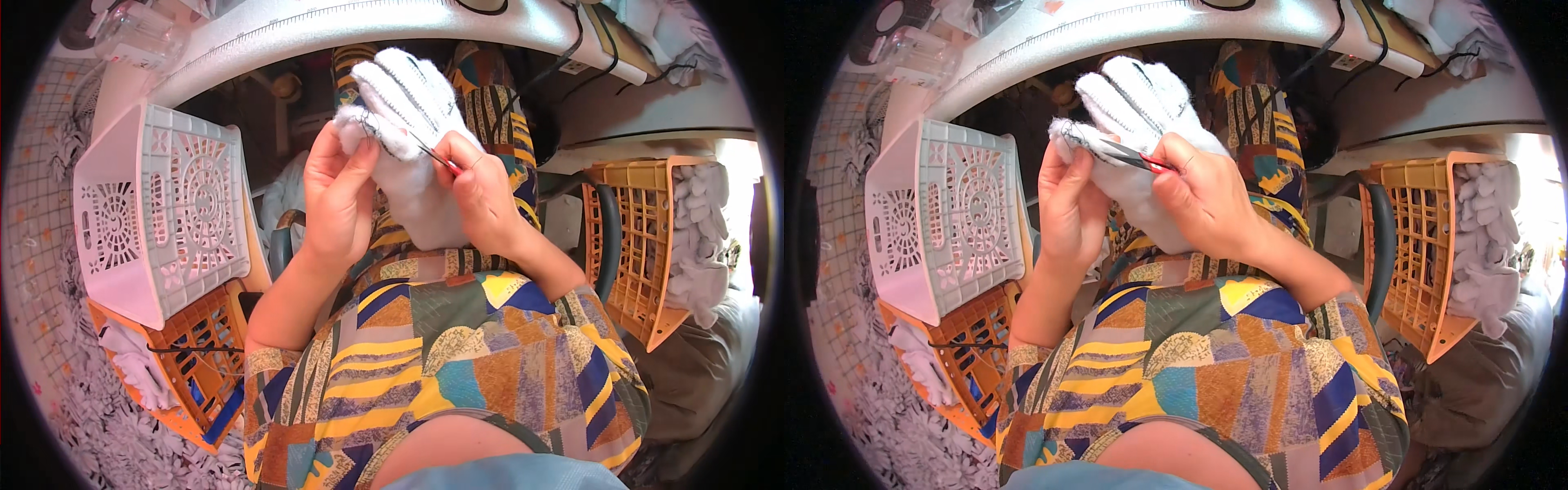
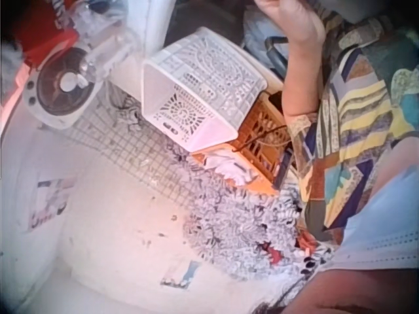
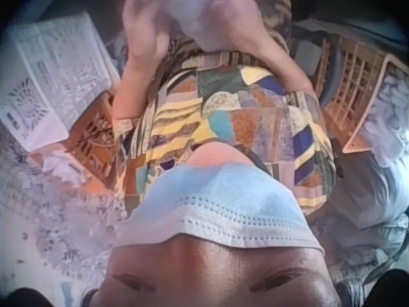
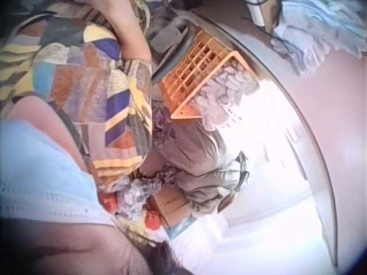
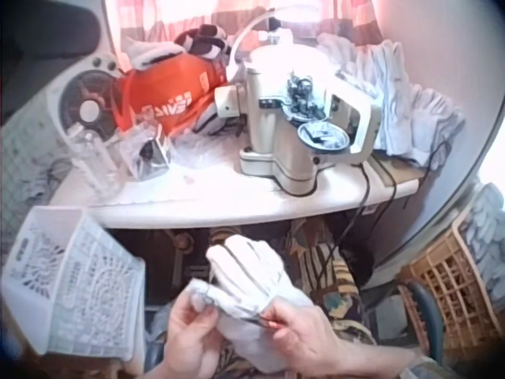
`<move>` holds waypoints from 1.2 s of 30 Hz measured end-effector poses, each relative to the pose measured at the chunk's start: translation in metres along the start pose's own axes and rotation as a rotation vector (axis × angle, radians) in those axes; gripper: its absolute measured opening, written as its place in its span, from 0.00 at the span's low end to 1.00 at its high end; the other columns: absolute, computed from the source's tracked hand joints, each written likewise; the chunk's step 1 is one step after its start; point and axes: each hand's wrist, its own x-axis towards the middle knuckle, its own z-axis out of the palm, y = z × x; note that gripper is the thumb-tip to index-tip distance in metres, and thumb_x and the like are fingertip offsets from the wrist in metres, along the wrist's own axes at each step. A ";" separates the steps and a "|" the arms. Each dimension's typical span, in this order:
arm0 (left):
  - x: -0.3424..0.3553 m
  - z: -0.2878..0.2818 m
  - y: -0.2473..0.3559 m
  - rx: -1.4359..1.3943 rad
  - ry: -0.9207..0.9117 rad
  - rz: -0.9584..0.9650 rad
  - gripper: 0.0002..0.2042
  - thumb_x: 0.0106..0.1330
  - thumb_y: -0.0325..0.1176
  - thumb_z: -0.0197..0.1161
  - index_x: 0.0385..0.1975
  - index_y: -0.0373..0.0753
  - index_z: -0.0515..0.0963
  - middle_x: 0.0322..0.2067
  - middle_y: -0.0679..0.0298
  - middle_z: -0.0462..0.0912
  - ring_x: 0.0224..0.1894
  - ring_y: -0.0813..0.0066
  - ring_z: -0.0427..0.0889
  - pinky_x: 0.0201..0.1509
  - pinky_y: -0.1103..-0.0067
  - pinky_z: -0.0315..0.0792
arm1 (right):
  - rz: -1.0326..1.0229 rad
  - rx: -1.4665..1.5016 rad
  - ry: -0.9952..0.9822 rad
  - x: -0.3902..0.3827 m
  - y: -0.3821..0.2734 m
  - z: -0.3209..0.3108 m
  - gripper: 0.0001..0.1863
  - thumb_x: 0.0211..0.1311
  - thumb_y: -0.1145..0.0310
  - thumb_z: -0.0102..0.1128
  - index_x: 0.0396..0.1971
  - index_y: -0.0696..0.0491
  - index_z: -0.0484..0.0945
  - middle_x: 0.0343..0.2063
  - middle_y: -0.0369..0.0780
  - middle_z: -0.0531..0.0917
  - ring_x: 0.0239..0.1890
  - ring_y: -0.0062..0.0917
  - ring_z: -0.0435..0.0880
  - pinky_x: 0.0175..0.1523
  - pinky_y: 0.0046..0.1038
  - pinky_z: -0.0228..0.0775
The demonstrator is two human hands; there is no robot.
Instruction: Sewing, cutting thread, turning inside-out, and arranging fabric gloves at a sewing workstation.
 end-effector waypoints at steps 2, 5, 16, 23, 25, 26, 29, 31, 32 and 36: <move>-0.002 -0.002 -0.001 0.036 -0.005 -0.002 0.10 0.69 0.28 0.56 0.48 0.40 0.73 0.46 0.63 0.80 0.50 0.73 0.77 0.58 0.72 0.68 | 0.070 -0.021 0.031 -0.004 0.003 0.003 0.20 0.66 0.53 0.54 0.29 0.57 0.72 0.17 0.44 0.72 0.20 0.35 0.74 0.27 0.30 0.63; -0.002 0.000 -0.002 0.060 -0.019 -0.005 0.09 0.70 0.29 0.55 0.47 0.40 0.72 0.46 0.61 0.80 0.50 0.70 0.78 0.58 0.68 0.69 | 0.055 -0.065 0.063 -0.006 0.003 0.007 0.20 0.65 0.53 0.56 0.26 0.57 0.73 0.15 0.43 0.72 0.18 0.33 0.72 0.25 0.30 0.63; -0.004 0.009 -0.001 0.004 -0.086 -0.013 0.09 0.68 0.28 0.58 0.46 0.38 0.72 0.45 0.62 0.80 0.48 0.74 0.78 0.56 0.75 0.68 | -0.022 -0.017 0.226 0.000 -0.006 0.013 0.17 0.60 0.58 0.64 0.23 0.57 0.75 0.12 0.41 0.71 0.14 0.27 0.69 0.21 0.26 0.61; -0.006 0.016 -0.004 0.060 -0.116 0.032 0.09 0.67 0.28 0.59 0.45 0.38 0.72 0.44 0.59 0.81 0.48 0.71 0.78 0.57 0.72 0.67 | -0.038 0.020 0.254 -0.001 -0.006 0.010 0.17 0.60 0.57 0.63 0.22 0.56 0.75 0.11 0.40 0.70 0.13 0.26 0.70 0.20 0.26 0.60; -0.005 0.016 -0.006 0.058 -0.100 0.037 0.09 0.67 0.28 0.59 0.45 0.38 0.72 0.44 0.59 0.81 0.48 0.71 0.78 0.57 0.72 0.67 | -0.028 0.023 0.250 -0.001 -0.006 0.009 0.18 0.60 0.56 0.63 0.22 0.56 0.75 0.11 0.40 0.70 0.13 0.26 0.70 0.20 0.26 0.60; -0.005 0.017 -0.006 0.058 -0.091 0.039 0.09 0.67 0.28 0.59 0.45 0.38 0.72 0.44 0.59 0.81 0.48 0.71 0.78 0.57 0.72 0.67 | -0.023 0.024 0.248 -0.001 -0.006 0.008 0.18 0.60 0.55 0.63 0.22 0.56 0.75 0.10 0.40 0.70 0.13 0.26 0.70 0.20 0.26 0.60; -0.006 0.020 -0.005 0.108 -0.081 0.027 0.09 0.67 0.27 0.59 0.44 0.38 0.72 0.44 0.60 0.81 0.48 0.72 0.78 0.57 0.73 0.67 | -0.064 -0.033 0.265 0.000 -0.006 0.008 0.20 0.61 0.53 0.62 0.22 0.56 0.75 0.10 0.40 0.70 0.13 0.27 0.70 0.20 0.27 0.60; -0.006 0.019 -0.006 0.138 -0.102 0.026 0.08 0.67 0.28 0.59 0.44 0.37 0.72 0.44 0.61 0.81 0.48 0.72 0.77 0.57 0.73 0.67 | -0.110 -0.079 0.288 0.001 -0.010 0.007 0.19 0.61 0.54 0.61 0.23 0.56 0.75 0.10 0.40 0.70 0.12 0.28 0.70 0.19 0.28 0.60; -0.006 0.019 -0.007 0.153 -0.113 0.025 0.08 0.67 0.28 0.59 0.44 0.37 0.72 0.44 0.61 0.81 0.48 0.73 0.77 0.57 0.74 0.66 | -0.134 -0.102 0.299 0.002 -0.012 0.007 0.18 0.62 0.55 0.61 0.23 0.56 0.75 0.10 0.40 0.70 0.12 0.28 0.71 0.19 0.28 0.60; -0.008 0.017 -0.010 0.139 -0.092 -0.012 0.08 0.67 0.28 0.59 0.44 0.38 0.72 0.44 0.61 0.81 0.49 0.73 0.77 0.57 0.74 0.66 | -0.081 -0.008 0.301 0.001 -0.006 0.002 0.17 0.63 0.58 0.60 0.24 0.56 0.75 0.13 0.40 0.71 0.15 0.23 0.69 0.22 0.25 0.61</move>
